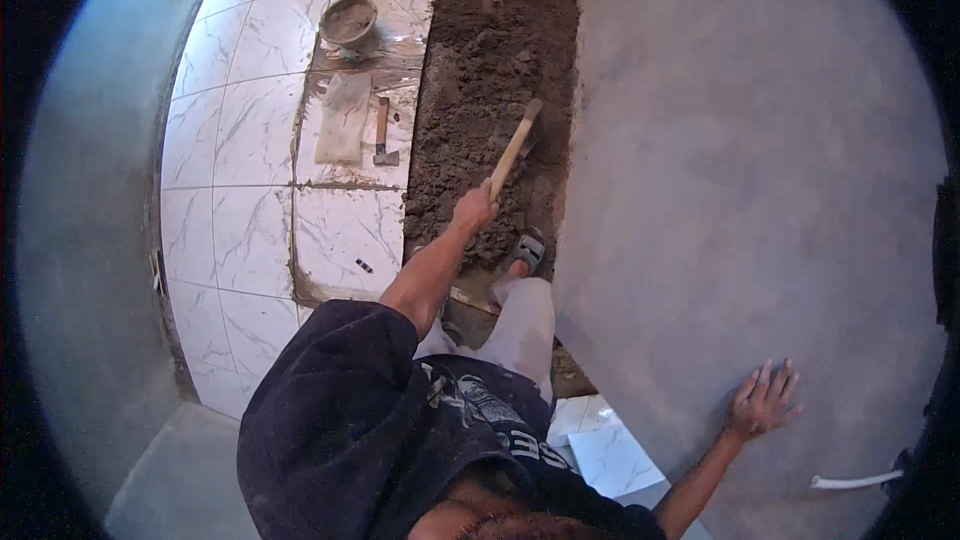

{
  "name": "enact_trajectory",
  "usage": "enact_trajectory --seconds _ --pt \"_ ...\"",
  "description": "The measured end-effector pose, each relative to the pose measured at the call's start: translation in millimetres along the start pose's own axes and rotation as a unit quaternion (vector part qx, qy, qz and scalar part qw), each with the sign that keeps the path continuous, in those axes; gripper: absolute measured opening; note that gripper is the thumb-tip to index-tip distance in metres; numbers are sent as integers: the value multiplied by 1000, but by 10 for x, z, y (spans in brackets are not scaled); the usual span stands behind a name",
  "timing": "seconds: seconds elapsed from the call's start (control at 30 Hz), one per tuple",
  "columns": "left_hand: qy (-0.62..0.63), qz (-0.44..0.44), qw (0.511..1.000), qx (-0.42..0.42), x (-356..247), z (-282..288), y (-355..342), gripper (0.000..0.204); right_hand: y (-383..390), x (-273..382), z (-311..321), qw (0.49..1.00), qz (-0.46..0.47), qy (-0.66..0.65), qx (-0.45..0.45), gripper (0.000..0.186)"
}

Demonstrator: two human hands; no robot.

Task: The person levels a layer of wet mortar on a floor using a hoe and then smooths it with a wooden trowel.

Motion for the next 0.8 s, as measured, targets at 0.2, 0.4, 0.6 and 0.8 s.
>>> enact_trajectory --seconds 0.2,0.4,0.6,0.8 --pt "30 23 998 41 -74 -24 98 58 42 -32 38 1000 14 13 12 25" --pt "36 -5 999 18 -83 23 149 57 16 -16 49 1000 3 27 13 24" --pt "20 17 998 50 -195 15 96 58 30 -67 30 1000 11 17 -7 22" --pt "-1 9 1000 18 -71 19 171 59 -5 37 -46 1000 21 -17 15 27"
Point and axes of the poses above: each hand's wrist, its own y-axis away from the middle knuckle, its own z-axis out of the back of the hand, x = y × z, the point moved 4 cm from there along -y, towards the middle knuckle, and after that the axes turned 2 degrees about -x, right-handed, at the moved point
